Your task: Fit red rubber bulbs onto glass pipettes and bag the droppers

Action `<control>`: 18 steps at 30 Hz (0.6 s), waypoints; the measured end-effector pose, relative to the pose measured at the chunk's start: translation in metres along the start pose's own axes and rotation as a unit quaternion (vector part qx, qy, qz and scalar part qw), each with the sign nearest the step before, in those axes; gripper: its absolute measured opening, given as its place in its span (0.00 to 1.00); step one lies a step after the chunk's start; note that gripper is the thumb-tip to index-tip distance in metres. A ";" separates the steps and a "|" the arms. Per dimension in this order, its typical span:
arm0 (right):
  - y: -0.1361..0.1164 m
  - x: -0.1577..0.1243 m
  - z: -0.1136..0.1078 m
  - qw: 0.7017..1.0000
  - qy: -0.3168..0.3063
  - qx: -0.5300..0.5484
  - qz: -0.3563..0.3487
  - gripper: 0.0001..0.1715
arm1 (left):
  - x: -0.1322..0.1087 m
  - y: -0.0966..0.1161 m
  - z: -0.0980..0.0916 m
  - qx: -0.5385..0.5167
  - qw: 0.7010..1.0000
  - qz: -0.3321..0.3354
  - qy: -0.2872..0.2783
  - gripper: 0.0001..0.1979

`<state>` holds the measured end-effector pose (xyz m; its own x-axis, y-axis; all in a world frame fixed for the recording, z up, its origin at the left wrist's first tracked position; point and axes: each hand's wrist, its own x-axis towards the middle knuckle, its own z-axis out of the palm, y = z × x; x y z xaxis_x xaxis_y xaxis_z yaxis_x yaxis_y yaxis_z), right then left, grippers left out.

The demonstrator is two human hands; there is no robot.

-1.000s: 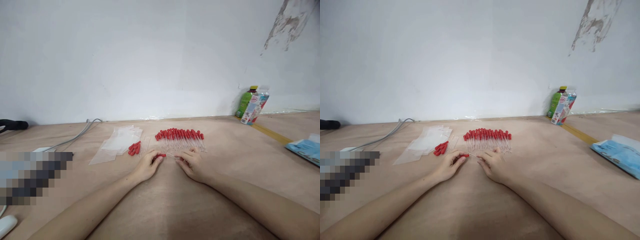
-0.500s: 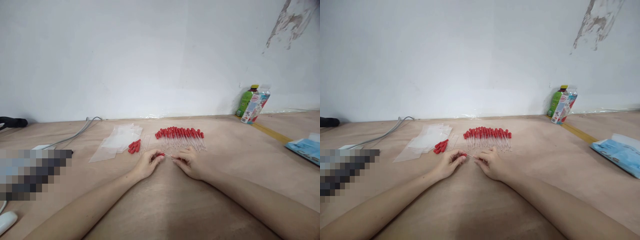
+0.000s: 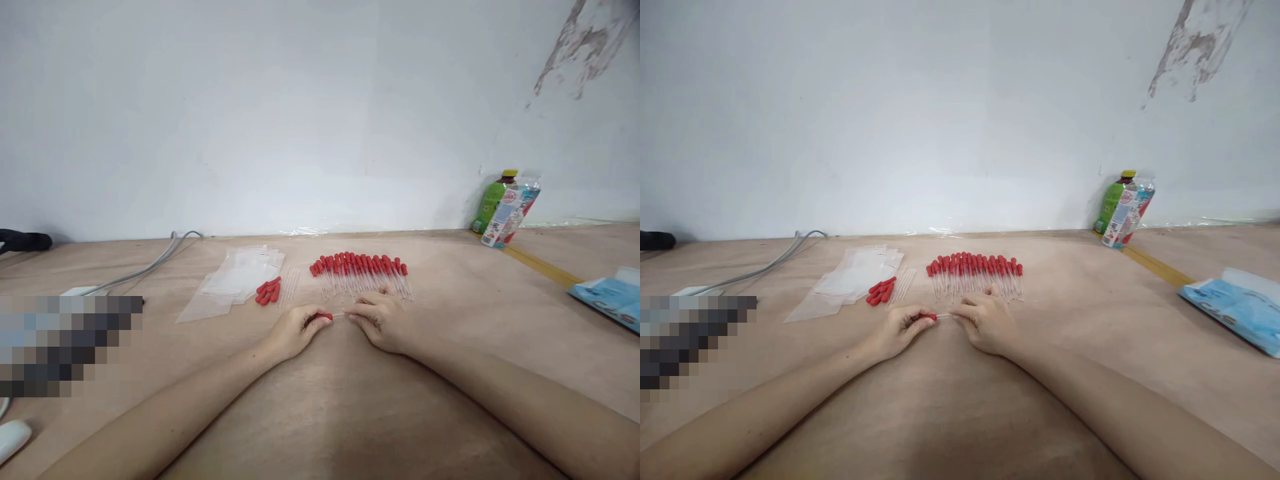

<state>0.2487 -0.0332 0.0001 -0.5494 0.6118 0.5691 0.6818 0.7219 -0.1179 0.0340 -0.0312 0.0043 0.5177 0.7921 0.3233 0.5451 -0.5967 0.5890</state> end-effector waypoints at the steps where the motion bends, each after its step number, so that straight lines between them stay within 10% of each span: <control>1: -0.001 0.000 0.001 1.000 0.008 -0.005 -0.004 0.13 | 0.000 0.000 0.000 0.007 1.000 -0.002 0.002 0.11; 18: -0.011 0.003 0.009 0.999 -0.043 0.033 0.007 0.16 | -0.001 -0.001 0.000 0.033 0.999 0.030 -0.013 0.10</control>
<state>0.2357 -0.0364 -0.0047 -0.5818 0.6455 0.4949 0.6581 0.7311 -0.1799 0.0331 -0.0310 0.0029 0.5671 0.7518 0.3363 0.5552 -0.6506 0.5182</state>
